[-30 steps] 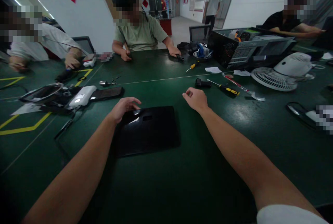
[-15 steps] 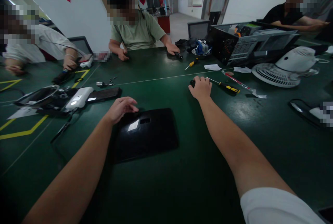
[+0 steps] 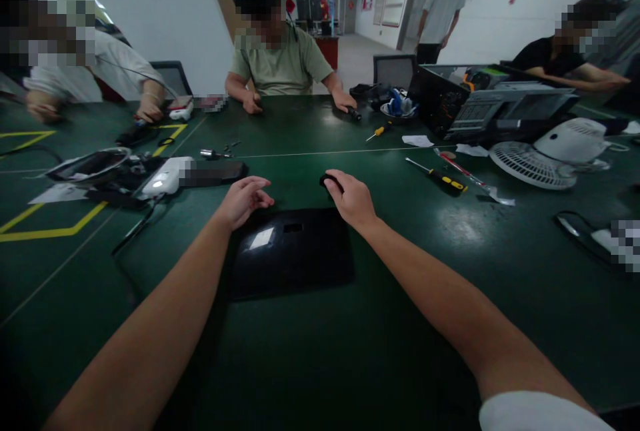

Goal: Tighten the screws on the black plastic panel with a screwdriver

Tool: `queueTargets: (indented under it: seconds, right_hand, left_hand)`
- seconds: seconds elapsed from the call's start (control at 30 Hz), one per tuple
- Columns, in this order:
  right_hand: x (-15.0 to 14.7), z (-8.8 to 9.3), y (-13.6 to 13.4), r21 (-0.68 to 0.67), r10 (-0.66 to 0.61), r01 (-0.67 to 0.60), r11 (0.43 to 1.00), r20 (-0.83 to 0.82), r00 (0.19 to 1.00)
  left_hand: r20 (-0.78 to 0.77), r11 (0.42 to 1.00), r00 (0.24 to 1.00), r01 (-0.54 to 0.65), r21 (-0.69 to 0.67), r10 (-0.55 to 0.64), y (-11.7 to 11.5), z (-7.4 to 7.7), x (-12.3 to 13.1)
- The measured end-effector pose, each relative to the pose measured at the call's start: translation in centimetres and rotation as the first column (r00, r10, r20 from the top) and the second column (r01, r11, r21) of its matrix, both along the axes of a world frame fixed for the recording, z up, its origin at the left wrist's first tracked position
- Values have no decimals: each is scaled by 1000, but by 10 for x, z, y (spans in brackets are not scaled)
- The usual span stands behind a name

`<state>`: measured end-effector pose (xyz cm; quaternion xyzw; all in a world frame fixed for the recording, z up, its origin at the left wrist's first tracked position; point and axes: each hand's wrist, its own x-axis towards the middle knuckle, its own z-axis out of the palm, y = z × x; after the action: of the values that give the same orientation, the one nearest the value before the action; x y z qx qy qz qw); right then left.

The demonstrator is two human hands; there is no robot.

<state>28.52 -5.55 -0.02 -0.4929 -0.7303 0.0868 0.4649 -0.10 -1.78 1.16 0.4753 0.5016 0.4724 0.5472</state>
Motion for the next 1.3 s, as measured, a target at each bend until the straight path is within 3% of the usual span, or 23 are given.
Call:
queueTargets:
  seconds: [0.17,0.27,0.4,0.53,0.77,0.97,1.3]
  right_hand:
    - [7,2,0,-120,-181,161,980,-185,966]
    - [5,9,-8,-114,-194,169,979,-265,944]
    - [-13,27,-32,18,-36,41,999,-214,976]
    - [-36,43,-55,-1,145,-146,989,-107,984]
    - [-56,42,-61,-59,373,-375,925,-39,927]
    - [-60,38,-56,-56,448,-445,894,58,892]
    - [-62,42,-53,-118,479,-472,874,34,877]
  left_hand:
    - [35,1000,999,-6,-8,7,1,-2,-1]
    - [42,1000,999,-3,-3,3,1,-3,0]
    - [37,1000,999,26,8,-26,1,-6,-1]
    - [22,999,999,32,15,-32,1,-6,-1]
    - [23,999,999,25,22,-25,-3,-3,1]
    - [8,999,1000,24,24,-24,-3,-3,1]
    - [-15,1000,1000,15,22,-15,-1,1,2]
